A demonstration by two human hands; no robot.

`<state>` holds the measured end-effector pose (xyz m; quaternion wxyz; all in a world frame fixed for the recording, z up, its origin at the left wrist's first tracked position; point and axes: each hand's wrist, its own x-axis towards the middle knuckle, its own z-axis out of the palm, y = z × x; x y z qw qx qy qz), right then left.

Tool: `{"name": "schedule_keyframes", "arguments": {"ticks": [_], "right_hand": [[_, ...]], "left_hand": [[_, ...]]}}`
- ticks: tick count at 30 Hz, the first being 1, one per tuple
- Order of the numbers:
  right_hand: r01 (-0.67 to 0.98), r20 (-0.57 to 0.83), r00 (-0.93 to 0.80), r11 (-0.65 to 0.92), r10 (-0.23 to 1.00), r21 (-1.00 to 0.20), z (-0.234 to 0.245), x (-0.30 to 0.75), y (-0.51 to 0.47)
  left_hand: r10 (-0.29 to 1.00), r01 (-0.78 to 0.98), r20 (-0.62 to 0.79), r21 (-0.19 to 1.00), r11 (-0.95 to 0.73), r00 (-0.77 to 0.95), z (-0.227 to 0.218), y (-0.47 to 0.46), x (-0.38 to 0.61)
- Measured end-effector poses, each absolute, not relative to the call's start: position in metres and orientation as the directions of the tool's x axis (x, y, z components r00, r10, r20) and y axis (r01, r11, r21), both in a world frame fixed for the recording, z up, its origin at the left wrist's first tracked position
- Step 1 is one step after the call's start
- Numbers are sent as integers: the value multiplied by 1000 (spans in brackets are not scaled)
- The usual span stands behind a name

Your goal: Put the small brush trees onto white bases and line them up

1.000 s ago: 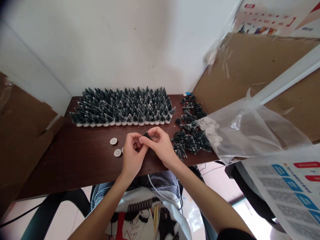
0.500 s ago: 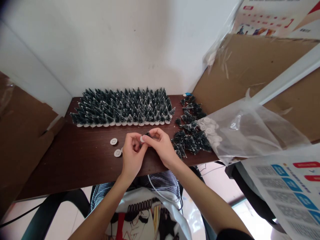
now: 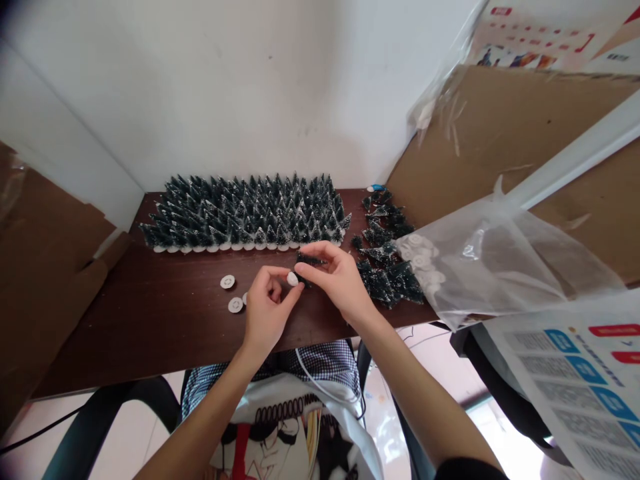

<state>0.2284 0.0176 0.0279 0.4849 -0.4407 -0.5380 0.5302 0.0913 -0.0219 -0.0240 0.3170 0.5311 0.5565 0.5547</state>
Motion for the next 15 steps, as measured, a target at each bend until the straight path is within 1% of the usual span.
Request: {"name": "schedule_keyframes", "arguments": {"ticks": [3,5,8,11,15], "right_hand": [[90,63,-227,85,972,-992,36,236,15],[187,115,-270,169,956,-968,39,240,13],[313,217,-317,318,923,-895,40,243,10],[385,268,-367,407,891,-828,39,244,8],[422,293,-379,445,878,-790,39,245,8]], "left_hand": [[943,284,245,942,-177,-226,-23,-22,91],[941,302,257,935,-186,-218,-22,-21,91],[939,322,274,926,-199,-207,-20,-20,92],[938,328,284,922,-208,-202,-20,-20,92],[937,331,293,918,-220,-189,-21,-20,91]]}}
